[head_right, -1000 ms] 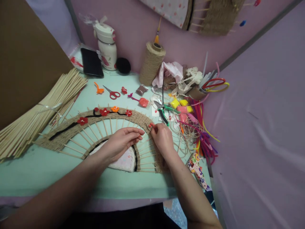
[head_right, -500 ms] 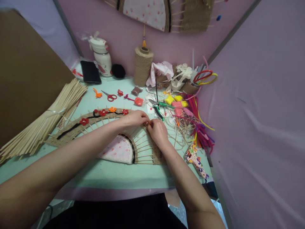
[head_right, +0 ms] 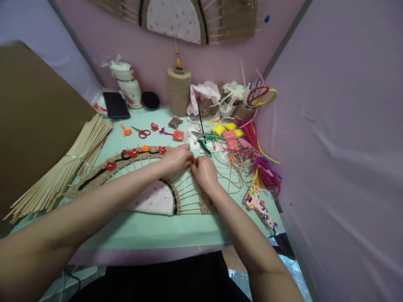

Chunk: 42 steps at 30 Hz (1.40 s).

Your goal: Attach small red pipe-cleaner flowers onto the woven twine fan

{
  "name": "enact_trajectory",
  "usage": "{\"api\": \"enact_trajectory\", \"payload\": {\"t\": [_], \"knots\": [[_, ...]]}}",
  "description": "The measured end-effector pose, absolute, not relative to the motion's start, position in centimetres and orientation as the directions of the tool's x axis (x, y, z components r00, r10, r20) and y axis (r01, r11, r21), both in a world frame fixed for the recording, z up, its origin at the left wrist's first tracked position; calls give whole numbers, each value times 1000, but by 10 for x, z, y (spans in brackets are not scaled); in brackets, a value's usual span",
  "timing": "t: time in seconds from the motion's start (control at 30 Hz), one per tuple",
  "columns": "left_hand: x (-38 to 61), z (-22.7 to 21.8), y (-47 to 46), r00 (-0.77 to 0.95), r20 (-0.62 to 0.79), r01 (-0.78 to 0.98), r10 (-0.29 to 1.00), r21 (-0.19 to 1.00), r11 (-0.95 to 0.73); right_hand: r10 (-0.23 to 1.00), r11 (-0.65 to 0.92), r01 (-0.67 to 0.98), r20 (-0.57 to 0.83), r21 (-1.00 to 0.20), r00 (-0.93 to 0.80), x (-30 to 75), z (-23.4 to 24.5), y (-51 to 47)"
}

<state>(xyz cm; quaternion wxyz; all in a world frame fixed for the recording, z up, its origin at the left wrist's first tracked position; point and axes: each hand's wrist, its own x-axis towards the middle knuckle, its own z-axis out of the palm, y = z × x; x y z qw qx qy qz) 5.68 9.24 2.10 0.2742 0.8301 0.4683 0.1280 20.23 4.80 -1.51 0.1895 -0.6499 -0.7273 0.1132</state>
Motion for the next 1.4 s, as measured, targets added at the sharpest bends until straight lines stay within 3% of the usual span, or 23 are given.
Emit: {"api": "enact_trajectory", "payload": {"t": [0.1,0.23,0.67,0.8,0.87,0.93,1.0,1.03,1.1,1.17,1.27,1.4], "knots": [[59,18,91,599,-43,739,799,415,-531,989,122,899,129,-421,-73,202,-17,47],[61,16,91,603,-38,751,797,364,-551,989,125,895,129,-428,-76,203,-16,47],[67,18,84,581,-23,746,814,415,-521,989,126,906,120,-404,-84,203,-17,48],[65,35,89,507,70,761,859,432,-484,991,116,905,106,-410,-79,202,-14,48],[58,47,91,390,161,736,907,538,-412,992,118,901,94,-418,-87,204,-8,46],[51,58,86,214,159,585,964,769,-257,991,121,892,105,-435,-83,209,0,41],[47,63,73,114,-43,251,992,968,13,980,143,863,191,-484,-55,214,12,31],[47,62,63,124,-196,60,973,980,190,967,170,836,253,-522,-38,217,18,25],[51,57,41,246,-377,-212,893,878,429,934,264,757,353,-597,-47,220,30,10],[59,47,22,354,-440,-379,825,739,557,915,369,682,376,-632,-146,220,39,-6],[70,32,4,420,-470,-478,776,612,630,886,442,683,401,-582,-231,219,43,-22],[74,23,2,425,-447,-472,787,632,614,870,447,751,433,-486,-238,222,41,-27]]}}
